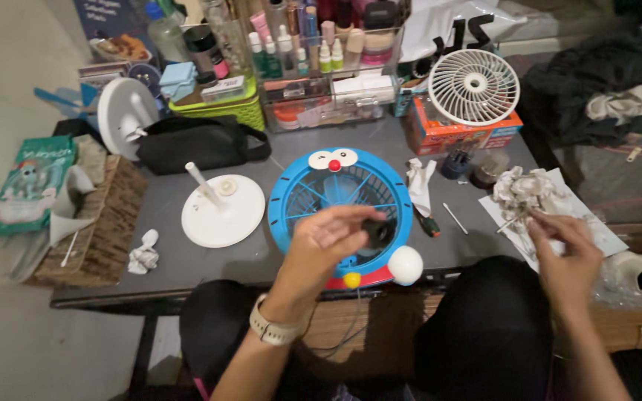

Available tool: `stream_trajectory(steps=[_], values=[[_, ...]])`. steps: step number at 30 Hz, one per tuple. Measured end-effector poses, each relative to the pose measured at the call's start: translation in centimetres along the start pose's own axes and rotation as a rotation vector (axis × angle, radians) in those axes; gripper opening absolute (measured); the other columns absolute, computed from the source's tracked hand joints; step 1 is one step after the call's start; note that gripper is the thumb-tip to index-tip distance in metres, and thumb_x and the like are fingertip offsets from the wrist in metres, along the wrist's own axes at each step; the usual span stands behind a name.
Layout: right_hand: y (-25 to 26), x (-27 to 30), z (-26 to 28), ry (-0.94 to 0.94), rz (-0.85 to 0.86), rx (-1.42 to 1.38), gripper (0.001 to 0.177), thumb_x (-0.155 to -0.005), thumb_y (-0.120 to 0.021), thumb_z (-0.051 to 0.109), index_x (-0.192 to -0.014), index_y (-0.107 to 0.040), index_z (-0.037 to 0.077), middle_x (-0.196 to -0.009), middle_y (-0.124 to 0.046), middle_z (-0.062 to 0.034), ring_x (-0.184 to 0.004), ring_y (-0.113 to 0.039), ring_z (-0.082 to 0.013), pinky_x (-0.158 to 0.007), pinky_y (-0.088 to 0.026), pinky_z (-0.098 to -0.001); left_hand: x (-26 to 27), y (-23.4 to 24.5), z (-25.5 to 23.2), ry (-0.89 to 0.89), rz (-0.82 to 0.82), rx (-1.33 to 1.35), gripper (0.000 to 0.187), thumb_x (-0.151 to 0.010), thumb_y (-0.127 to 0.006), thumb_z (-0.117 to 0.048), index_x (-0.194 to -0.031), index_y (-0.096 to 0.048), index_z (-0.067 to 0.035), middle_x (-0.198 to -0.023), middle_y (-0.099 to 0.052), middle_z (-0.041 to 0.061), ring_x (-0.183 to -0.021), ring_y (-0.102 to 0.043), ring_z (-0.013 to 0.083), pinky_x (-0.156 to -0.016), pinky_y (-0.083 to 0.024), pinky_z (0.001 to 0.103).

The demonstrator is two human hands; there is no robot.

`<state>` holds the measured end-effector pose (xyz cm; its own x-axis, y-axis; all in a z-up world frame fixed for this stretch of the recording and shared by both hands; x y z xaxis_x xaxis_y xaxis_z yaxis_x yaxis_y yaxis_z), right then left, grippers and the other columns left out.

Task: The person cleans a small blue fan by wiping its motor housing and fan blades with a tissue and cotton swabs. They remove the front grille, clean the blades, and reassemble the fan.

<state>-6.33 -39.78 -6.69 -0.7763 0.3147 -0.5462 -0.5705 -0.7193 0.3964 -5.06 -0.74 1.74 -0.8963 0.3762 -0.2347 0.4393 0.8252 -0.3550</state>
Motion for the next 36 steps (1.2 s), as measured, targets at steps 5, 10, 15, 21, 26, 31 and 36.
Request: stream_trajectory(steps=[5,10,15,21,26,31,36], values=[[-7.0,-0.9,14.4,0.043,0.457,-0.403,0.046,-0.085,-0.075,-0.002,-0.13,-0.068,0.001,-0.125,-0.064,-0.0087,-0.114,-0.066,-0.0175,-0.103,-0.053,-0.0312,-3.7,3.1,-0.8,-0.094,-0.041,-0.219,0.033,-0.09,-0.076,-0.004,-0.122,-0.069,0.002,-0.118,-0.074,0.009,-0.111,-0.07,0.0149,-0.102,-0.055,0.029],[-12.9,-3.8,22.5,0.342,0.525,-0.328,0.058,-0.078,-0.083,0.005,-0.133,-0.065,0.004,-0.138,-0.059,-0.0134,-0.121,-0.063,-0.021,-0.092,-0.058,-0.0306,-7.8,6.3,1.9,-0.059,0.047,-0.149,0.03,-0.095,-0.075,-0.006,-0.123,-0.069,0.004,-0.114,-0.074,0.011,-0.103,-0.071,0.0147,-0.092,-0.057,0.028],[-16.3,-4.9,21.8,0.426,0.495,-0.156,0.047,-0.08,-0.085,0.006,-0.124,-0.072,0.008,-0.117,-0.074,-0.0091,-0.106,-0.071,-0.0161,-0.087,-0.057,-0.0297,-8.6,8.1,3.8,-0.008,0.078,-0.043,0.029,-0.096,-0.074,-0.007,-0.123,-0.069,0.003,-0.114,-0.075,0.01,-0.101,-0.071,0.0143,-0.084,-0.057,0.027],[-18.6,-6.8,16.9,-0.008,0.578,-0.065,0.046,-0.074,-0.086,0.012,-0.117,-0.073,0.008,-0.102,-0.079,-0.0045,-0.087,-0.075,-0.0116,-0.077,-0.06,-0.0284,-5.4,10.2,0.0,-0.425,-0.167,-1.02,0.023,-0.094,-0.076,-0.014,-0.114,-0.071,-0.004,-0.111,-0.075,0.012,-0.108,-0.069,0.0276,-0.094,-0.052,0.04],[-21.2,-6.4,17.0,0.131,0.812,0.062,0.043,-0.069,-0.087,0.014,-0.111,-0.081,0.013,-0.102,-0.076,-0.0038,-0.082,-0.073,-0.0134,-0.074,-0.061,-0.0292,-5.1,10.4,0.3,-0.371,-0.088,-1.17,0.015,-0.088,-0.073,-0.013,-0.102,-0.073,-0.009,-0.088,-0.07,0.008,-0.09,-0.065,0.0287,-0.092,-0.043,0.045],[-23.4,-4.9,17.7,0.22,0.91,-0.008,0.042,-0.069,-0.087,0.016,-0.11,-0.077,0.01,-0.104,-0.075,-0.0041,-0.087,-0.075,-0.0168,-0.077,-0.061,-0.0313,-5.2,10.7,0.8,-0.312,-0.006,-1.064,0.012,-0.089,-0.073,-0.01,-0.101,-0.074,-0.01,-0.079,-0.067,0.007,-0.083,-0.063,0.0261,-0.089,-0.043,0.044],[-24.2,-4.3,17.7,0.311,0.952,0.009,0.039,-0.07,-0.086,0.014,-0.107,-0.076,0.007,-0.104,-0.074,-0.0053,-0.096,-0.071,-0.0253,-0.082,-0.057,-0.0353,-5.1,10.6,1.7,-0.373,-0.054,-1.026,0.008,-0.09,-0.072,-0.009,-0.099,-0.072,-0.009,-0.086,-0.07,0.005,-0.085,-0.064,0.0254,-0.089,-0.043,0.043]])
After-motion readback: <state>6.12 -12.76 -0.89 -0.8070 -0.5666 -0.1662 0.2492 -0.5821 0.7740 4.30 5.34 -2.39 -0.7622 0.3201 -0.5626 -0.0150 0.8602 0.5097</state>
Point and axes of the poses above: each hand's wrist, its own x-axis away from the middle knuckle, its own y-axis out of the back of the hand, z = x × y, the point moved 5 cm from there along -x, towards the middle knuckle
